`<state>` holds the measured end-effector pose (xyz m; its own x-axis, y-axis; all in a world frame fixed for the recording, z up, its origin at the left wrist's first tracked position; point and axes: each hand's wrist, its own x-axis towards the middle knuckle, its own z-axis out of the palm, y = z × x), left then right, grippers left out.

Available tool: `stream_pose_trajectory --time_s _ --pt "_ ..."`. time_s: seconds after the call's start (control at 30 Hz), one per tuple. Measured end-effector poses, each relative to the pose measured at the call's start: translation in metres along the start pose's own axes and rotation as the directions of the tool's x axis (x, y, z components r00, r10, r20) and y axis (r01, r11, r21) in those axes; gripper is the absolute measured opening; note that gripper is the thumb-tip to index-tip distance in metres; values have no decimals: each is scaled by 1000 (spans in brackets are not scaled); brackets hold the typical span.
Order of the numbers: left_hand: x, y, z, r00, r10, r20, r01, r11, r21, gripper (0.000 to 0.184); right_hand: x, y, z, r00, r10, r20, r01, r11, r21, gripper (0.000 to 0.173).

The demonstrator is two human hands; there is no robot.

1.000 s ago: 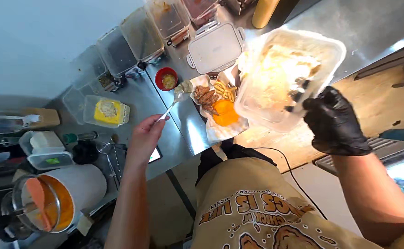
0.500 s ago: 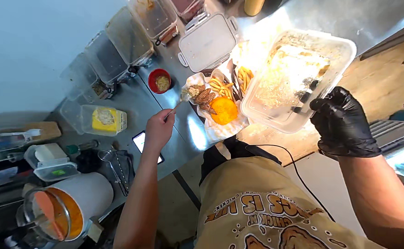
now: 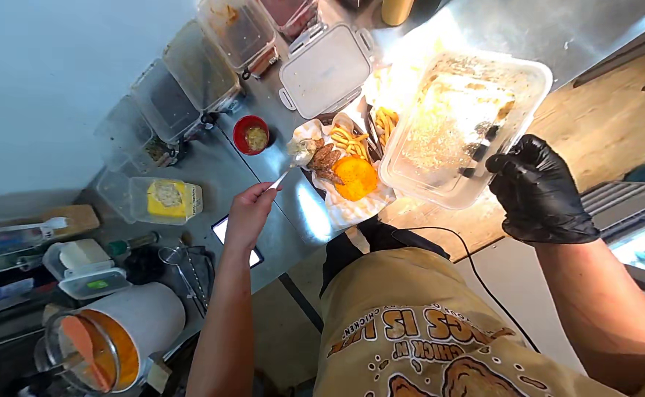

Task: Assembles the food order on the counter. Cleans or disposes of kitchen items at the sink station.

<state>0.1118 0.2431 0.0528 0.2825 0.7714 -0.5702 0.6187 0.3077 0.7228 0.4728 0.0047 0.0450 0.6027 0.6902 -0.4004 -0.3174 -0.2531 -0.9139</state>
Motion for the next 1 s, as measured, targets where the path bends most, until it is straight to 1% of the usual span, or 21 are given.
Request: stream_pose_trajectory --time_s 0.07,0.13,0.17,0.23,0.3,0.4,0.47,0.5,0.7,0.87,1.0 --pt "9 7 6 994 108 17 -109 959 262 23 1 0 1 1000 2 5 -2 1000 -8 24" --pt "16 19 16 984 166 65 -177 865 470 29 1 1 2 1000 -10 5 10 1000 -23 22" --pt "16 25 20 982 171 77 -185 806 563 31 1 1 2 1000 -21 8 21 999 -28 22" --pt "13 32 23 976 194 96 -204 678 706 33 0 0 2 1000 -29 7 30 999 -32 22" --pt "5 36 23 961 251 118 -246 576 780 32 -1 -1 1 1000 -20 -1 20 999 -39 23" --pt "-3 36 24 944 295 148 -280 477 833 32 0 -1 0 1000 -16 -9 16 999 -47 24" --pt "-5 34 21 925 349 148 -300 435 849 31 1 -2 0 1000 -12 -23 11 999 -54 24" --pt "-6 32 20 924 353 150 -300 422 856 30 0 -2 0 1000 -6 -24 5 999 -50 24" --pt "-16 31 12 913 385 138 -304 415 857 30 2 -1 -4 1000 -16 -9 16 1000 10 26" --pt "2 36 36 914 372 163 -312 385 869 33 3 -2 -3 999 -37 1 37 999 9 26" --pt "15 43 43 931 320 177 -305 412 859 35 1 -1 -6 1000 -30 2 30 1000 -8 26"
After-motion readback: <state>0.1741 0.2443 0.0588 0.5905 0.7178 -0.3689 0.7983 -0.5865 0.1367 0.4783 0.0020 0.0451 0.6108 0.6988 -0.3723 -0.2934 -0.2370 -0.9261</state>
